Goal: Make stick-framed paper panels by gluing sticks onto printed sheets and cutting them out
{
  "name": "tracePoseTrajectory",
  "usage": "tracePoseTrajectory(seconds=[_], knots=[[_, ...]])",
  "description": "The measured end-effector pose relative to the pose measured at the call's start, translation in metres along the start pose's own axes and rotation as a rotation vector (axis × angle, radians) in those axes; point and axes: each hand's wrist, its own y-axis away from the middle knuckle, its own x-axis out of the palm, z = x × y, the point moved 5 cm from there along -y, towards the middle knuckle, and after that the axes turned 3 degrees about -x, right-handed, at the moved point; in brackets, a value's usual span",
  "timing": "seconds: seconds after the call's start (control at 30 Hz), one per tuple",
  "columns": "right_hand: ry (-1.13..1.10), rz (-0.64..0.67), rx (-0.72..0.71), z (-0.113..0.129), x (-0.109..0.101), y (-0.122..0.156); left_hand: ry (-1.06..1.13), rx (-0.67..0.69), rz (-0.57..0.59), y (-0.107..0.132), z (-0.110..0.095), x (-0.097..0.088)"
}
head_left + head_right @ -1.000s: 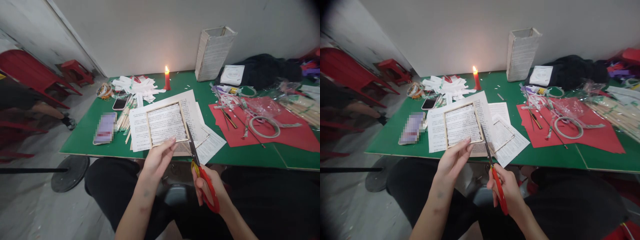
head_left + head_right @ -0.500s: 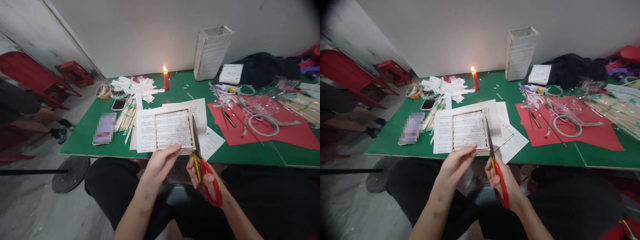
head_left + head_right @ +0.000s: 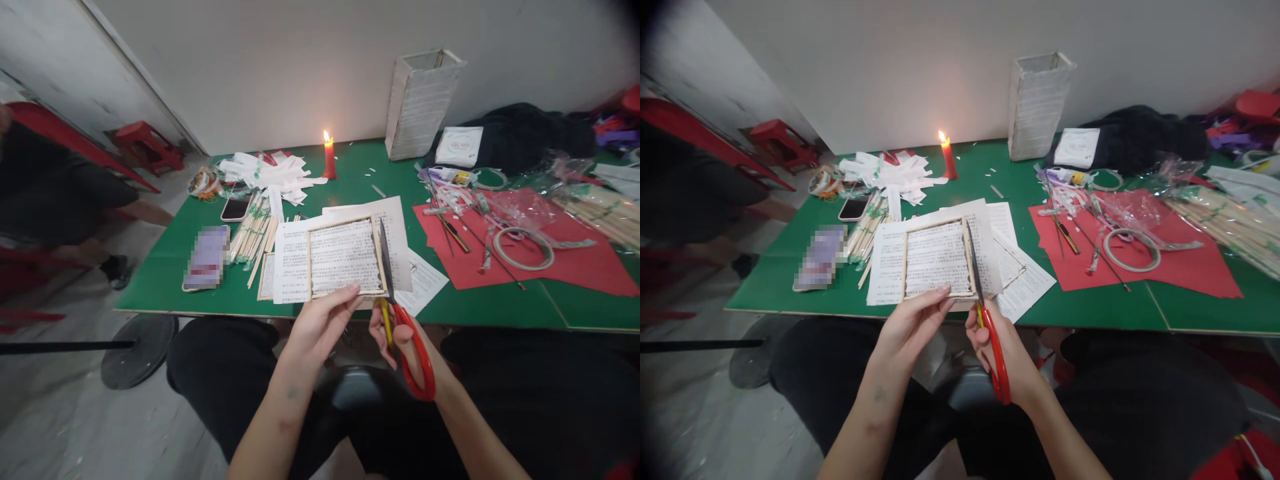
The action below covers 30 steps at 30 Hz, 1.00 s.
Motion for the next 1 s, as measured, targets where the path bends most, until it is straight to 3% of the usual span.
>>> tracePoseTrajectory(seconds=[0.17, 0.53, 0.8, 1.0], knots=[[-0.122, -0.011, 0.117, -0.006, 0.002, -0.002, -0.009, -0.004, 0.012, -0.001, 0.001, 0.000], [-0.101, -0.113, 0.254, 0.002, 0.008, 0.002, -0.049, 0.019, 0.003, -0.001, -0.001, -0.002], [-0.122, -0.154, 0.251, -0.008, 0.001, 0.001, -0.058, 0.150, 0.169, 0.003, -0.002, 0.005], [-0.074, -0.080, 0.087, -0.004, -0.001, 0.002, -0.063, 0.186, 0.082, 0.000, -0.008, 0.002]])
